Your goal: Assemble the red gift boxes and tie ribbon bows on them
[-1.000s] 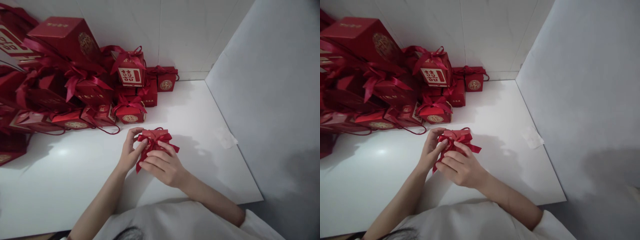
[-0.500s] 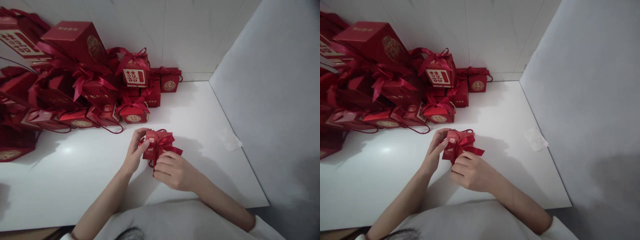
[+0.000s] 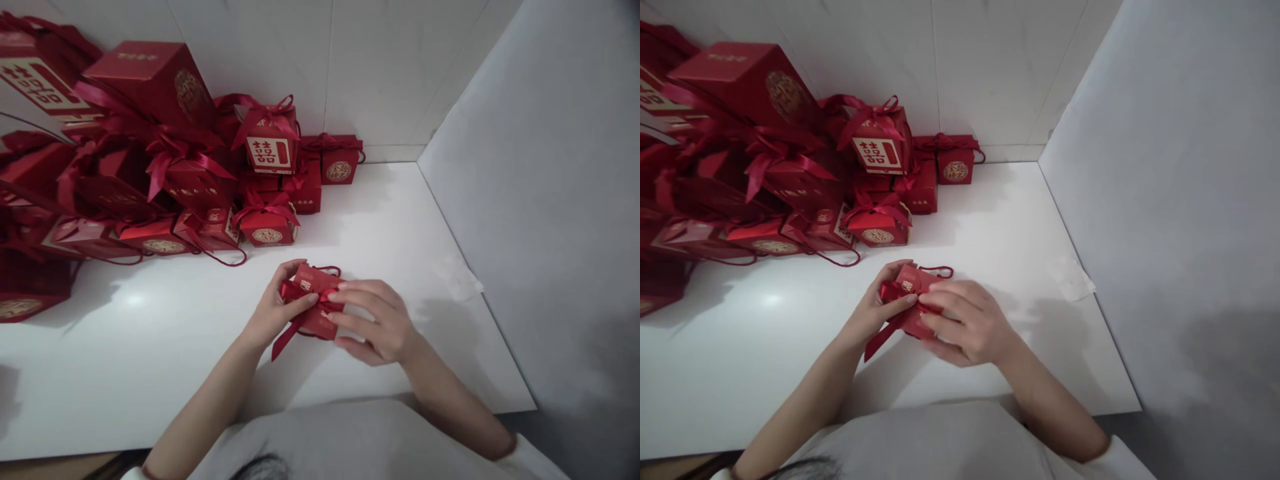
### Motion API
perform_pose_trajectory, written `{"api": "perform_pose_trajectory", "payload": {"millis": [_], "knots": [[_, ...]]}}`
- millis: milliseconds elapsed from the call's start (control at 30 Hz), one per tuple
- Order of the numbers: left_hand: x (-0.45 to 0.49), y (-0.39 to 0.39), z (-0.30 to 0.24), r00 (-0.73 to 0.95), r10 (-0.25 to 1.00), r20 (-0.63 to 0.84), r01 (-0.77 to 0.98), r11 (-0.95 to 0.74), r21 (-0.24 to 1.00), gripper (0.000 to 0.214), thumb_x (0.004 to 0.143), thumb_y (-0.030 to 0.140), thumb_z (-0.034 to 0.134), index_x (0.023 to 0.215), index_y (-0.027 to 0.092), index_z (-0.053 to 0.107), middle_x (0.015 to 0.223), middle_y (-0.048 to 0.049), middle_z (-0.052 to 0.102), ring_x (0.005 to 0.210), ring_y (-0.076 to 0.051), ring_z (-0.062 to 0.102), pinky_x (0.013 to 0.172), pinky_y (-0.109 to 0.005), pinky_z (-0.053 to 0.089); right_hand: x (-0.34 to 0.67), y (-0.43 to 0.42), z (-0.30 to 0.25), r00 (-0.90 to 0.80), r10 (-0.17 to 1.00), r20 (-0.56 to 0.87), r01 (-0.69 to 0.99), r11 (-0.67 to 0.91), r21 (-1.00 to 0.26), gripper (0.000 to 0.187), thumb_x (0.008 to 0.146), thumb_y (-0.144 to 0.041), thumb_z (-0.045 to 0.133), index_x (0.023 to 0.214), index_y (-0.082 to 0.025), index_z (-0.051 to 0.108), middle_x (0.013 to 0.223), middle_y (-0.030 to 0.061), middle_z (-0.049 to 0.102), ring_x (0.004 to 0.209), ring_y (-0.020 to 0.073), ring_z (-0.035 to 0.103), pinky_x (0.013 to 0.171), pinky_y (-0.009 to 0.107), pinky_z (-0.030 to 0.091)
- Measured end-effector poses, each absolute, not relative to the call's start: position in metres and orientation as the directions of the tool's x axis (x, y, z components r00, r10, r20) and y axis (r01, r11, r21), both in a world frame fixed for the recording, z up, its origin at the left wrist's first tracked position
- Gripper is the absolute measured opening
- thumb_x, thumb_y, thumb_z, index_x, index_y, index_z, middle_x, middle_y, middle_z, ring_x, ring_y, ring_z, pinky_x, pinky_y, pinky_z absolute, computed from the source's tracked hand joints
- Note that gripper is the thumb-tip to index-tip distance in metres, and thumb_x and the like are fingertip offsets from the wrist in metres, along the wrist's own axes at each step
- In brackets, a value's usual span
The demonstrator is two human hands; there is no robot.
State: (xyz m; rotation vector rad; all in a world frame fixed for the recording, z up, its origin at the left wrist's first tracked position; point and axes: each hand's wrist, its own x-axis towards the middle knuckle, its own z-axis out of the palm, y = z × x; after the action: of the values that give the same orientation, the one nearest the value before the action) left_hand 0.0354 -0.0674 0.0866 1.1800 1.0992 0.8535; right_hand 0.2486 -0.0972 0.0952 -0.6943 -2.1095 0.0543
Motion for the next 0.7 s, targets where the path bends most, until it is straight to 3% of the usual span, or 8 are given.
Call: {"api": "perform_pose_trajectory", "payload": {"millis": [133,200,300,367,467,567,700], "knots": [[0.032,-0.0659,0.0901,0.391,0.873,-0.292,-0.033,0.33,0.943,0.057,0.074,0.028,0.079,0.126,0.027,0.053,0.122,-0.009,0.061,0.099,-0.023,0.065,0.083,-0.034,0.057,0.2604,-0.0879,0.0921,-0.407,0.554,0.727,0.538,0.788,-0.299,0.019,0.088,-0.031,0.063,0.106,-0.024,0.066,0.124,0.0086,0.067,0.118,0.027,0.06,0.09,0.044,0.057],[0.031,-0.066,0.0901,0.394,0.868,-0.302,-0.047,0.348,0.936,0.058,0.074,0.028,0.078,0.126,0.027,0.053,0.123,-0.0094,0.06,0.097,-0.022,0.066,0.082,-0.034,0.058,0.2592,-0.0872,0.0901,-0.359,0.656,0.664,0.568,0.718,-0.402,0.024,0.09,-0.03,0.062,0.113,-0.025,0.063,0.126,0.0089,0.065,0.117,0.0267,0.06,0.093,0.045,0.055],[0.0303,-0.0673,0.0897,0.394,0.869,-0.301,-0.054,0.349,0.936,0.059,0.075,0.028,0.079,0.127,0.028,0.052,0.124,-0.0089,0.058,0.094,-0.02,0.066,0.081,-0.033,0.058,0.2564,-0.0878,0.0872,-0.227,0.885,0.406,0.633,0.451,-0.629,0.032,0.094,-0.029,0.055,0.126,-0.024,0.054,0.127,0.0099,0.064,0.112,0.0255,0.063,0.09,0.045,0.055],[0.0304,-0.0686,0.0903,0.398,0.866,-0.303,-0.046,0.349,0.936,0.059,0.075,0.028,0.078,0.127,0.028,0.051,0.123,-0.0083,0.058,0.092,-0.019,0.065,0.08,-0.031,0.057,0.2565,-0.0875,0.0863,-0.19,0.962,0.197,0.635,0.273,-0.723,0.035,0.096,-0.033,0.053,0.129,-0.025,0.049,0.124,0.0088,0.065,0.108,0.025,0.065,0.087,0.044,0.055],[0.0308,-0.0699,0.0927,0.426,0.845,-0.322,-0.04,0.373,0.927,0.058,0.077,0.029,0.077,0.128,0.027,0.049,0.116,-0.0063,0.06,0.09,-0.018,0.064,0.079,-0.029,0.056,0.2578,-0.0858,0.0884,-0.226,0.974,-0.008,0.588,0.13,-0.798,0.027,0.096,-0.039,0.051,0.121,-0.027,0.054,0.118,0.0052,0.068,0.103,0.0228,0.066,0.084,0.039,0.054],[0.0298,-0.069,0.0947,0.462,0.821,-0.337,-0.049,0.403,0.914,0.058,0.079,0.03,0.075,0.13,0.028,0.048,0.114,-0.0048,0.06,0.093,-0.018,0.063,0.081,-0.028,0.055,0.2566,-0.0847,0.0918,-0.218,0.972,-0.082,0.561,0.056,-0.826,0.022,0.098,-0.042,0.047,0.108,-0.027,0.06,0.107,0.0026,0.069,0.095,0.0203,0.066,0.078,0.034,0.052],[0.0244,-0.063,0.0941,0.488,0.793,-0.365,-0.019,0.427,0.904,0.042,0.087,0.035,0.066,0.125,0.027,0.052,0.118,-0.0053,0.059,0.1,-0.02,0.061,0.085,-0.029,0.051,0.2543,-0.0855,0.092,-0.091,0.986,-0.143,0.517,-0.076,-0.853,0.028,0.093,-0.053,0.053,0.097,-0.027,0.061,0.07,-0.0025,0.061,0.062,0.0158,0.058,0.059,0.029,0.045]]}}
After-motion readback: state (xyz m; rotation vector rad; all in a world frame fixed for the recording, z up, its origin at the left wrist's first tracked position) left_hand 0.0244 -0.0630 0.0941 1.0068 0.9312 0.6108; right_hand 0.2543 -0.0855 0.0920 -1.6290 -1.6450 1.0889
